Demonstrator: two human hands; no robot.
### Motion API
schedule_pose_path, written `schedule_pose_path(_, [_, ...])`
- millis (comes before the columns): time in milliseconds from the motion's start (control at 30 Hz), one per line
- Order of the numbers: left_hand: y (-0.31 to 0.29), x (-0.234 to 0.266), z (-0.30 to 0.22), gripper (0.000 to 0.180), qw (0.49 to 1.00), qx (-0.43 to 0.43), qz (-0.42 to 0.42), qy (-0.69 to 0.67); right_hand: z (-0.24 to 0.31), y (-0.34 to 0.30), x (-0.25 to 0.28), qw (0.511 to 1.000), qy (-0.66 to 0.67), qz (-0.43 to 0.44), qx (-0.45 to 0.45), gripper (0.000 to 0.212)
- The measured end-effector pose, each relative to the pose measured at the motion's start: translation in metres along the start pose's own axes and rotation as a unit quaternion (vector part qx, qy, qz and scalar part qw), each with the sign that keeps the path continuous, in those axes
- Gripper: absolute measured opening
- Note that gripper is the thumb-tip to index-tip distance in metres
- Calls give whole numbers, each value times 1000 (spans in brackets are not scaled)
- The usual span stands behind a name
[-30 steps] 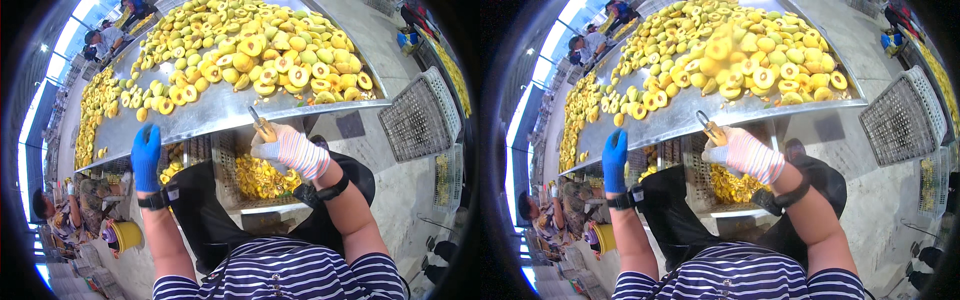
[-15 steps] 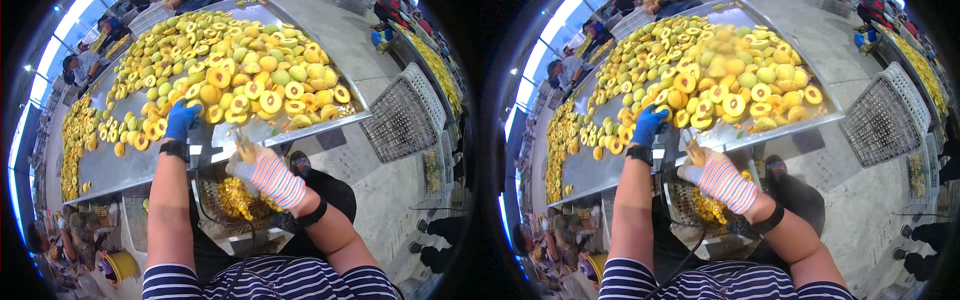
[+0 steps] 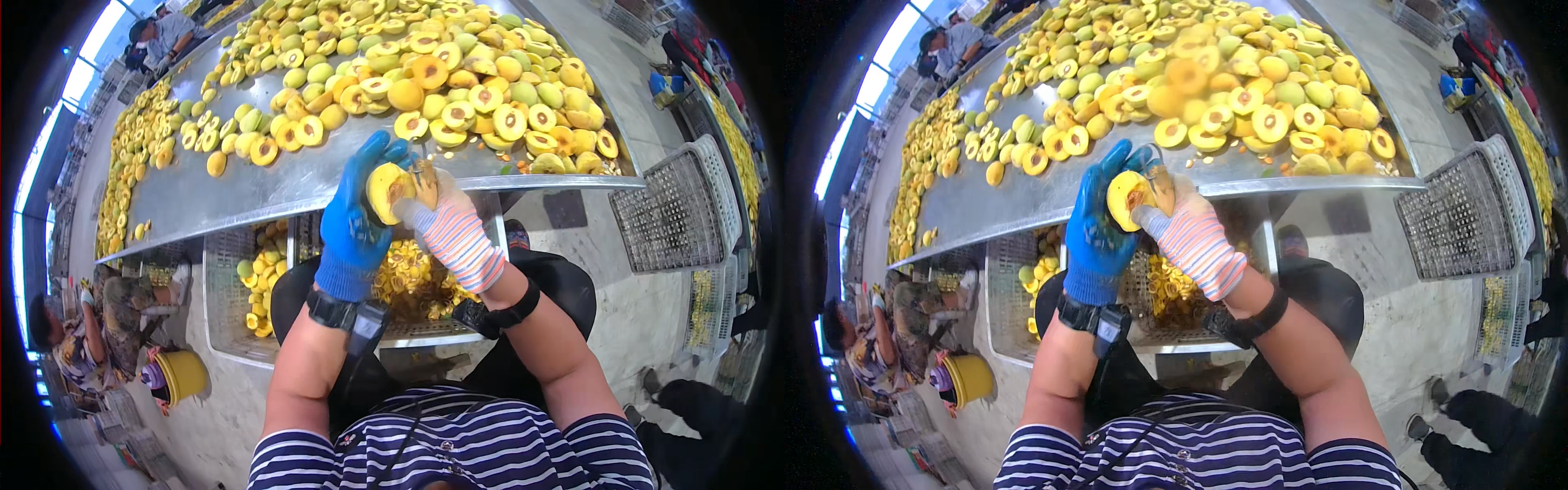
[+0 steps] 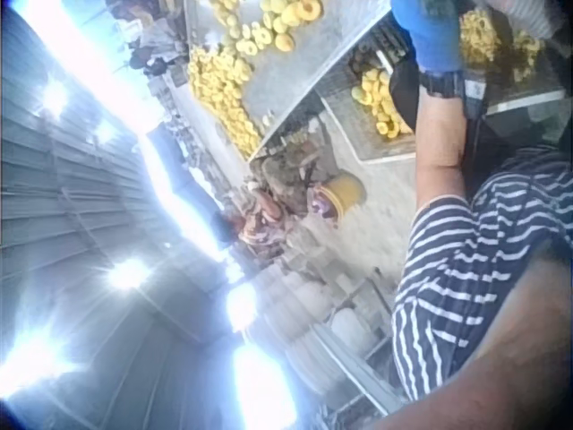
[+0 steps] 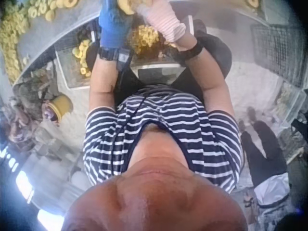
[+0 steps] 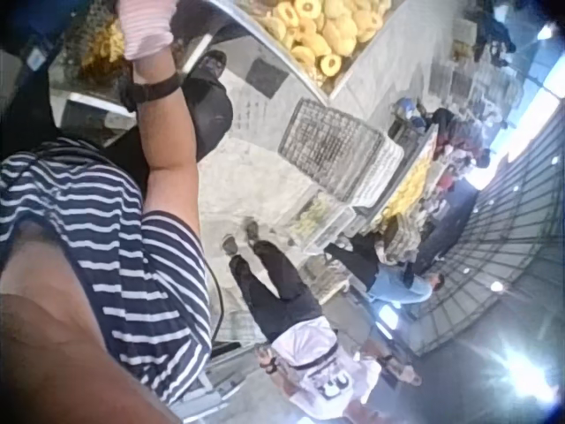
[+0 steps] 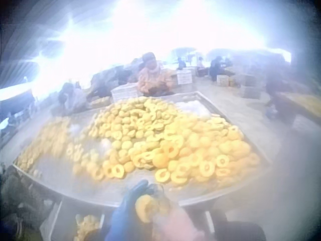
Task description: The person pits peaches by hand using a pitter tool, removing the core from each fruit half and placing the cores into a central bin.
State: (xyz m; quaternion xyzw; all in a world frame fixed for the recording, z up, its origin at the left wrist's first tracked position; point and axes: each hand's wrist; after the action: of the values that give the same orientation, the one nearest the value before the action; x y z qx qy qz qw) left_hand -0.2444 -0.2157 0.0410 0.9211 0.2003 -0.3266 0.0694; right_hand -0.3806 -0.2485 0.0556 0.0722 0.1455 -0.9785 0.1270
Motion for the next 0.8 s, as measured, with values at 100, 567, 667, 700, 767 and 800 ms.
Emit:
schedule_pose_path(100, [13, 22, 4, 53, 985, 103, -95, -102, 0, -1, -6, 970, -205, -40, 126, 44])
schedule_pose_path(567, [9, 34, -3, 55, 996, 21, -81, -35, -12, -3, -13, 864, -467, 90, 168, 33])
schedule_pose_path(667, [7, 29, -8, 53, 996, 17, -84, -25, -12, -1, -16, 866, -467, 88, 159, 33])
schedule_pose_path(700, [6, 25, -9, 52, 994, 4, -108, 20, -11, 1, -17, 865, -467, 87, 159, 33])
schedule_pose_path(767, [6, 19, -8, 50, 989, -9, -132, 65, -10, 4, -20, 846, -509, 76, 142, 32])
schedule_pose_path(800, [6, 16, -7, 48, 986, -5, -156, 65, -15, 5, -20, 846, -508, 77, 142, 32])
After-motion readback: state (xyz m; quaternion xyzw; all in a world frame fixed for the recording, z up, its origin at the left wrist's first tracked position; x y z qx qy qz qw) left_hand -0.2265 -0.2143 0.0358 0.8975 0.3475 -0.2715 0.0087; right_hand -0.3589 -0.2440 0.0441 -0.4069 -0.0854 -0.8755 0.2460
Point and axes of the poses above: each hand's wrist, its own y-axis towards the middle knuckle, its own x-axis out of the back of the hand, z = x × y, and after that the axes turned 14 degrees about -z, right-handed
